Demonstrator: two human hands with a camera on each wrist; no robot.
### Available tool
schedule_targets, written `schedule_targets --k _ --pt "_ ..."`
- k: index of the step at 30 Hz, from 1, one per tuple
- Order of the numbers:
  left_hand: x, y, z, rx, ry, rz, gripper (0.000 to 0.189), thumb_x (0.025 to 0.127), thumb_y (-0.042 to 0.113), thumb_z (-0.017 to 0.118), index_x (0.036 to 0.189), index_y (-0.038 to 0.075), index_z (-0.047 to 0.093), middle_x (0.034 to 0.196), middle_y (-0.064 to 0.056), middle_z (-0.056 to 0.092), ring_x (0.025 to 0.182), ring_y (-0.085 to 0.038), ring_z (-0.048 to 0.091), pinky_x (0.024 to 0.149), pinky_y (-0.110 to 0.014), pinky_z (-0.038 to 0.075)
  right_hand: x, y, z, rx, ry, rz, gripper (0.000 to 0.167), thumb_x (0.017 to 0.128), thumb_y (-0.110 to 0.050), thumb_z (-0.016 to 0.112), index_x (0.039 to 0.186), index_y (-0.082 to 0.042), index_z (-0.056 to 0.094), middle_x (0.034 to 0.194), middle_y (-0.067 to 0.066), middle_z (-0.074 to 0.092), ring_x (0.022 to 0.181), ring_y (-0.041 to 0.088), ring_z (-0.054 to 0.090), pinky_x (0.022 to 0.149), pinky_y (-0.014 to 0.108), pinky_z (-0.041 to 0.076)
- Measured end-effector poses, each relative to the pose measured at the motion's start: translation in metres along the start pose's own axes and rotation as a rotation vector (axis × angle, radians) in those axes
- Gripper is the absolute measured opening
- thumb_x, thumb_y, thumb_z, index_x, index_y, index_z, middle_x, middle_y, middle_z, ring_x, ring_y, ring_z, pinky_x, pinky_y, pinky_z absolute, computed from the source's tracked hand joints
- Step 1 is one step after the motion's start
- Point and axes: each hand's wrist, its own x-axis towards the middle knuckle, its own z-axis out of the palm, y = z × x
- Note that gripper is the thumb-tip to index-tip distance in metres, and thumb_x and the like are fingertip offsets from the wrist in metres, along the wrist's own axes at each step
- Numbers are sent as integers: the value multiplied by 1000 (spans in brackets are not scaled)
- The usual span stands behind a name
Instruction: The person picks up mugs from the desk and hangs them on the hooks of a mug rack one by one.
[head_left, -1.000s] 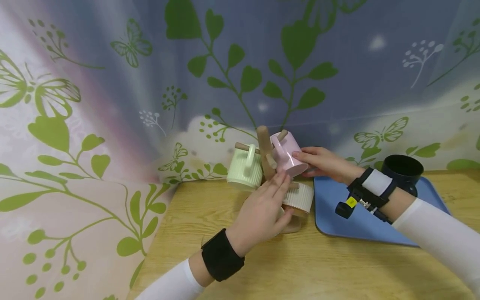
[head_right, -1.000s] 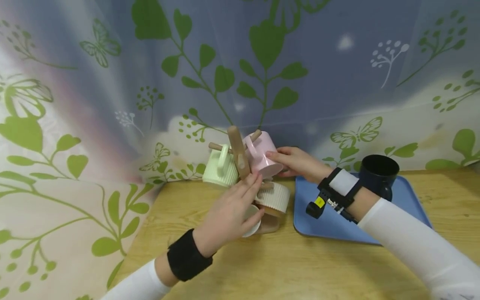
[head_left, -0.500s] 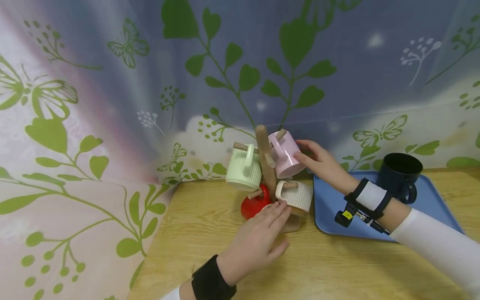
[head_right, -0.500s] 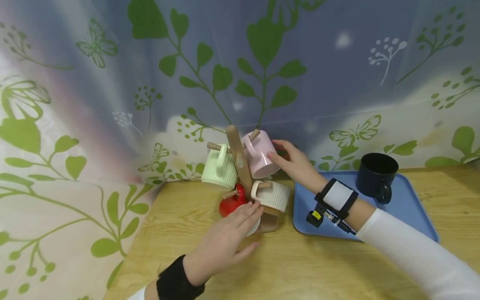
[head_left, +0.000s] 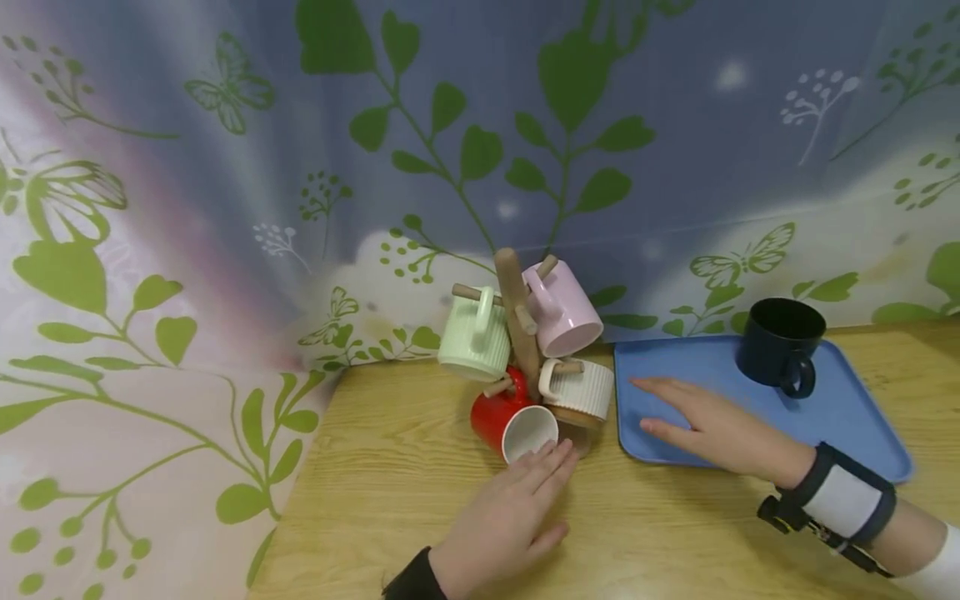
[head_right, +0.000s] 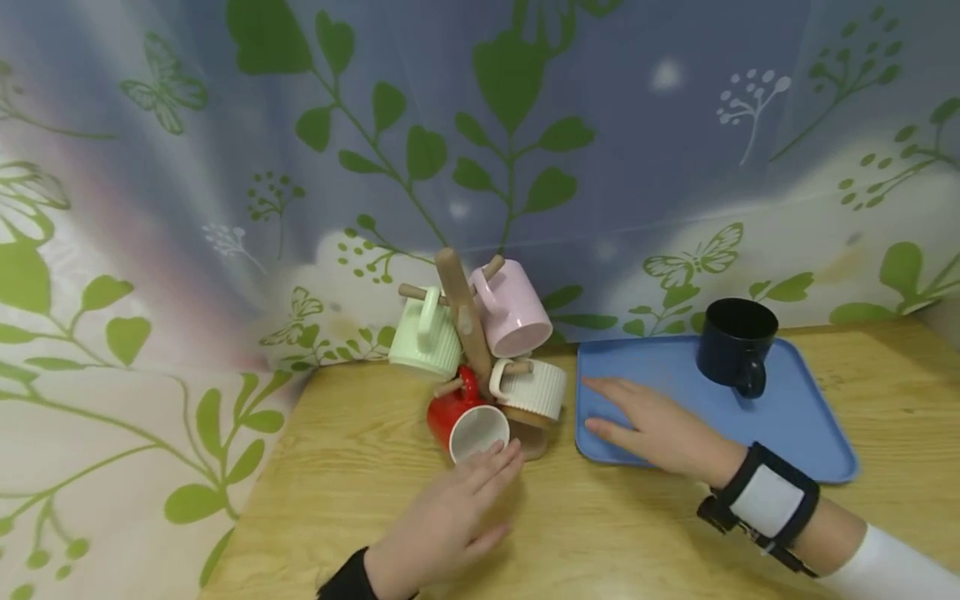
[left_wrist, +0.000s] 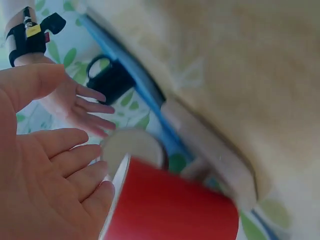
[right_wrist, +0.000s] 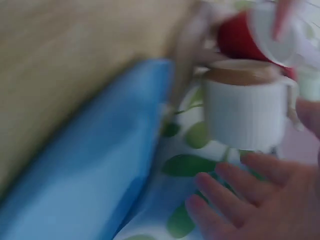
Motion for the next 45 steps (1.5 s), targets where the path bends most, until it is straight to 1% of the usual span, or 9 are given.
schedule_targets --k 3,6,11,20,26,33,35,42,45 --pt "2 8 10 4 -35 31 73 95 47 57 152 10 33 159 -6 35 148 -19 35 118 -33 37 -14 9 16 -153 -47 -64 63 97 -45 55 148 -11 42 152 16 45 134 39 49 104 59 44" --pt "4 16 19 26 -67 78 71 97 51 52 152 10 33 158 -6 38 147 -20 37 118 -31 37 -24 17 28 -210 -75 -120 64 96 -48 55 148 -12 42 154 15 42 135 38 49 104 57 44" --pt "9 27 25 42 -115 128 70 98 53 46 153 12 32 159 -4 35 147 -17 36 119 -29 35 -32 27 34 -182 -52 -80 64 96 -48 55 148 -12 43 155 16 40 135 40 48 103 57 45" --pt "24 35 27 21 -126 137 69 99 53 43 154 14 28 161 -1 32 149 -16 33 119 -29 35 -47 43 25 -148 -52 -17 63 96 -47 55 148 -15 43 156 19 37 136 44 45 103 62 43" --pt "34 38 30 -54 -123 130 68 101 53 39 155 14 27 161 -2 31 149 -17 31 119 -29 34 -58 55 15 -102 -33 80 65 96 -44 56 149 -10 40 156 24 33 136 49 41 102 65 41" --pt "38 38 33 -119 -111 107 69 100 51 44 155 13 27 160 -3 32 149 -17 32 120 -30 33 -72 71 -5 -87 -14 174 68 97 -42 57 152 -11 34 157 26 28 134 54 38 98 70 38" --pt "38 38 33 -124 -121 106 68 100 51 44 155 14 27 160 -2 32 149 -17 31 120 -29 33 -74 76 -16 -95 3 218 71 97 -41 56 154 -10 28 159 27 23 134 57 34 97 73 36" --pt "38 38 32 -163 -150 100 68 101 51 42 155 15 25 161 -2 30 150 -16 30 120 -29 33 -74 102 -58 -152 170 397 90 98 -44 54 156 -4 -2 158 35 7 133 63 24 94 76 31" --pt "38 39 32 -176 -159 96 67 101 50 42 156 15 24 162 -1 29 150 -16 29 120 -28 32 -73 117 -67 -133 155 478 96 98 -46 52 153 4 -8 154 42 6 131 65 22 96 77 28"
